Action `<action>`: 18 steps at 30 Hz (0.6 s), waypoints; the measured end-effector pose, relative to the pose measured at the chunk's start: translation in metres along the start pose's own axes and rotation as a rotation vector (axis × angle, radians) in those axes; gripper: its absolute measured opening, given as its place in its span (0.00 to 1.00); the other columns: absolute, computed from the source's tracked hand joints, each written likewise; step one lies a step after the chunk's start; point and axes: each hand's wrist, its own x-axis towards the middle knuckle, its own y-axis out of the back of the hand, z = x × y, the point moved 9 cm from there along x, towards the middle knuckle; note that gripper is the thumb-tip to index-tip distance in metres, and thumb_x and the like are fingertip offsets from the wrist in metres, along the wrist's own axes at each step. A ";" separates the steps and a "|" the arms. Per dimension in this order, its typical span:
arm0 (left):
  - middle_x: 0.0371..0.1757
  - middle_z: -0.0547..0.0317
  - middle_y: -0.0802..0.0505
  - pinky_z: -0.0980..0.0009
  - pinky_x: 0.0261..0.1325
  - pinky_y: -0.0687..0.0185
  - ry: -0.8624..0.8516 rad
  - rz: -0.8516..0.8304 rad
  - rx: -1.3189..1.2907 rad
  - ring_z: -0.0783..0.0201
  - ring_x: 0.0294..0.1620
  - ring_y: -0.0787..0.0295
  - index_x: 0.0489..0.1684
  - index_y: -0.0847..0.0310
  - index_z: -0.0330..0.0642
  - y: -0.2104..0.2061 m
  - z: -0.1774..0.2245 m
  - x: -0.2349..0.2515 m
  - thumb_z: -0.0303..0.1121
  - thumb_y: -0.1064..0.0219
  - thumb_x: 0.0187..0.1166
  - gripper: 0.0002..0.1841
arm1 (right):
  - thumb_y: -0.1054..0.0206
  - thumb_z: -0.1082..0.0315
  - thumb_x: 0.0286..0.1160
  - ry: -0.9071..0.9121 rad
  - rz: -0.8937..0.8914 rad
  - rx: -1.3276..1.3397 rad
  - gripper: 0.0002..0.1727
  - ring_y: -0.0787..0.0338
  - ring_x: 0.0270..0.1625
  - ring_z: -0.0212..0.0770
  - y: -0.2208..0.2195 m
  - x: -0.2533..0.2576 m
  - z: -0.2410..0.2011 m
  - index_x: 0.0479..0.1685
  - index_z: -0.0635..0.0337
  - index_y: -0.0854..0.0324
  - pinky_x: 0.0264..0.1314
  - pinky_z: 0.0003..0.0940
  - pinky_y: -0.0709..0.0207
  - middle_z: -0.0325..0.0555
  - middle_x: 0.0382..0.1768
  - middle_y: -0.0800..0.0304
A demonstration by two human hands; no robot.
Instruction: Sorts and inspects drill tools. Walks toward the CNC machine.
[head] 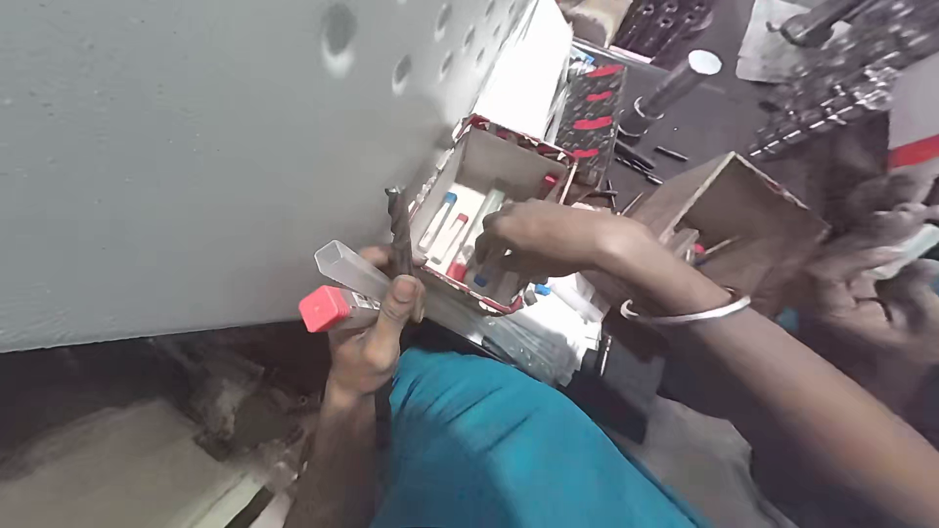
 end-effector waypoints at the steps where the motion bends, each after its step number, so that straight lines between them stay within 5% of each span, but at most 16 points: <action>1: 0.27 0.74 0.12 0.83 0.33 0.20 0.003 0.010 -0.003 0.81 0.25 0.18 0.54 0.15 0.51 0.003 -0.001 0.000 0.43 0.34 0.85 0.10 | 0.24 0.60 0.72 -0.031 -0.076 0.003 0.09 0.10 0.52 0.52 -0.009 0.008 0.000 0.48 0.43 0.06 0.53 0.59 0.19 0.45 0.48 0.09; 6: 0.27 0.73 0.11 0.82 0.33 0.19 0.018 -0.007 -0.023 0.80 0.25 0.18 0.56 0.15 0.49 0.008 -0.009 0.004 0.43 0.35 0.86 0.12 | 0.24 0.62 0.73 -0.017 -0.110 0.001 0.12 0.15 0.63 0.53 -0.011 0.017 0.005 0.53 0.38 0.06 0.61 0.59 0.21 0.44 0.58 0.11; 9: 0.26 0.72 0.12 0.81 0.33 0.18 0.046 -0.046 -0.076 0.80 0.25 0.17 0.54 0.15 0.48 0.002 -0.015 0.009 0.42 0.36 0.86 0.11 | 0.28 0.66 0.74 0.028 0.275 0.032 0.08 0.12 0.54 0.47 0.028 -0.007 0.008 0.46 0.42 0.07 0.53 0.52 0.18 0.40 0.46 0.10; 13: 0.27 0.72 0.11 0.81 0.34 0.18 0.110 -0.121 -0.165 0.80 0.26 0.17 0.55 0.15 0.46 -0.019 -0.024 0.012 0.40 0.36 0.87 0.11 | 0.40 0.55 0.86 0.126 0.706 0.364 0.14 0.12 0.41 0.21 0.071 -0.068 -0.008 0.54 0.47 0.12 0.43 0.21 0.15 0.26 0.42 0.11; 16: 0.29 0.72 0.10 0.80 0.35 0.16 0.145 -0.199 -0.146 0.79 0.28 0.16 0.53 0.15 0.46 -0.045 -0.030 0.014 0.40 0.34 0.86 0.10 | 0.38 0.54 0.86 0.214 0.881 0.583 0.19 0.12 0.43 0.23 0.067 -0.093 -0.027 0.62 0.58 0.14 0.42 0.20 0.14 0.32 0.45 0.11; 18: 0.35 0.73 0.09 0.81 0.39 0.14 0.144 -0.276 -0.067 0.81 0.33 0.14 0.54 0.15 0.47 -0.062 -0.032 0.013 0.41 0.36 0.87 0.10 | 0.34 0.57 0.84 0.233 0.984 0.672 0.17 0.12 0.41 0.25 0.060 -0.103 -0.032 0.57 0.61 0.14 0.39 0.20 0.14 0.36 0.46 0.11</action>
